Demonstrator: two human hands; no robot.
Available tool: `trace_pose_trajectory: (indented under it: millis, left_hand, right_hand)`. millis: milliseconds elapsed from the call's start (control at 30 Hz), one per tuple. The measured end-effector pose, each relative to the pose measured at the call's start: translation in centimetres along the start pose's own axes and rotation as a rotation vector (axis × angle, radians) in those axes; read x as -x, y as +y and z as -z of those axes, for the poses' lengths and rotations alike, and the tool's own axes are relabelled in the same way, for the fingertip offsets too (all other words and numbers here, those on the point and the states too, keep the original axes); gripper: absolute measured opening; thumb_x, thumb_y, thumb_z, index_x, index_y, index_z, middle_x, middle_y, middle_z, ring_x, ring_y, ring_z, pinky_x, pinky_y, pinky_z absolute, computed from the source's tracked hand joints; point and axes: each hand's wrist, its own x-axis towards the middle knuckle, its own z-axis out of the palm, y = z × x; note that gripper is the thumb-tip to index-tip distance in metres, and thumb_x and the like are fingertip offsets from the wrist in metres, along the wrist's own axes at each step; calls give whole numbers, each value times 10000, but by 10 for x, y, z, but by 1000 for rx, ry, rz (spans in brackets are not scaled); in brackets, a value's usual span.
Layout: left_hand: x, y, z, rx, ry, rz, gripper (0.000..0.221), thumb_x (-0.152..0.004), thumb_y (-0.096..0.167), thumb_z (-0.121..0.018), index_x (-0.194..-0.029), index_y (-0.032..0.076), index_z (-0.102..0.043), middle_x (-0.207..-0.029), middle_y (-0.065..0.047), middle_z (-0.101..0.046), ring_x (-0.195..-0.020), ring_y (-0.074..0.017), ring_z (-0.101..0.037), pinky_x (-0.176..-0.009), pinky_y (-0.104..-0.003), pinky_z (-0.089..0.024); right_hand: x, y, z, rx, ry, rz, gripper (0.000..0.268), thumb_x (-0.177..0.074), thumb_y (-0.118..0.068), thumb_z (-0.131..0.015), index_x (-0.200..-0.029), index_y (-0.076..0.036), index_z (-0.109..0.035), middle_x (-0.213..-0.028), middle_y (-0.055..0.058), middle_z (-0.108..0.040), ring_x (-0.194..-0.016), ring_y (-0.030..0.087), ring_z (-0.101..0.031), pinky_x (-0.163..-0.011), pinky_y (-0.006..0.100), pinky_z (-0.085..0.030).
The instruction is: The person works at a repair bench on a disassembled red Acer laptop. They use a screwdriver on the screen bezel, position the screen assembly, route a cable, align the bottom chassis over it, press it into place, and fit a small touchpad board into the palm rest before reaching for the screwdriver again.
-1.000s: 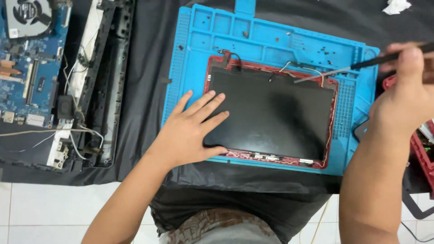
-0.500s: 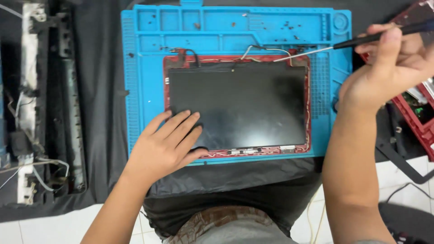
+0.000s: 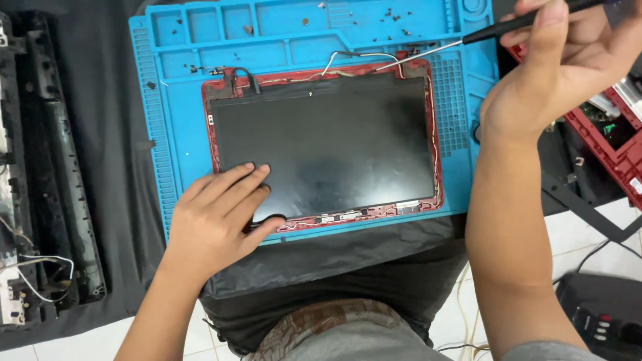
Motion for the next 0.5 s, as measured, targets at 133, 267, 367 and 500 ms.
trace_pose_trajectory:
  millis: [133, 267, 367, 500]
  left_hand:
    - [1, 12, -2, 42, 16, 135, 398, -776, 370, -844, -974, 40, -744, -1251, -68, -731, -1197, -238, -668, -915, -401, -510]
    - [-2, 22, 2, 16, -25, 164, 369, -790, 327, -821, -1007, 38, -742, -1273, -83, -727, -1224, -247, -664, -988, -432, -487]
    - [-16, 39, 6, -19, -88, 184, 434, -804, 369, -786, -1070, 31, -727, -1282, -138, -697, -1224, -281, -637, -1046, -504, -436]
    - [-34, 67, -14, 37, -150, 131, 615, -853, 457, -726, -1309, 57, -626, -1445, -185, -540, -1354, -354, -492, -1094, -574, -370]
  right_hand:
    - [0, 0, -1, -38, 22, 7, 511, -1277, 5, -683, -1611, -45, -299, -1060, 228, -674, -868, 254, -652, -653, 336, -480]
    - [-2, -1, -4, -51, 31, 29, 541, -1262, 25, -686, -1610, -60, -281, -1060, 234, -677, -834, 251, -649, -643, 340, -482]
    - [-3, -17, -16, -7, 31, 9, 520, -1234, 15, -684, -1564, -30, -285, -1014, 204, -676, -839, 235, -646, -635, 309, -477]
    - [-9, -39, -32, 309, 13, 451, 458, -1178, 28, -655, -1512, -141, -390, -1096, 176, -660, -894, 237, -647, -760, 326, -544]
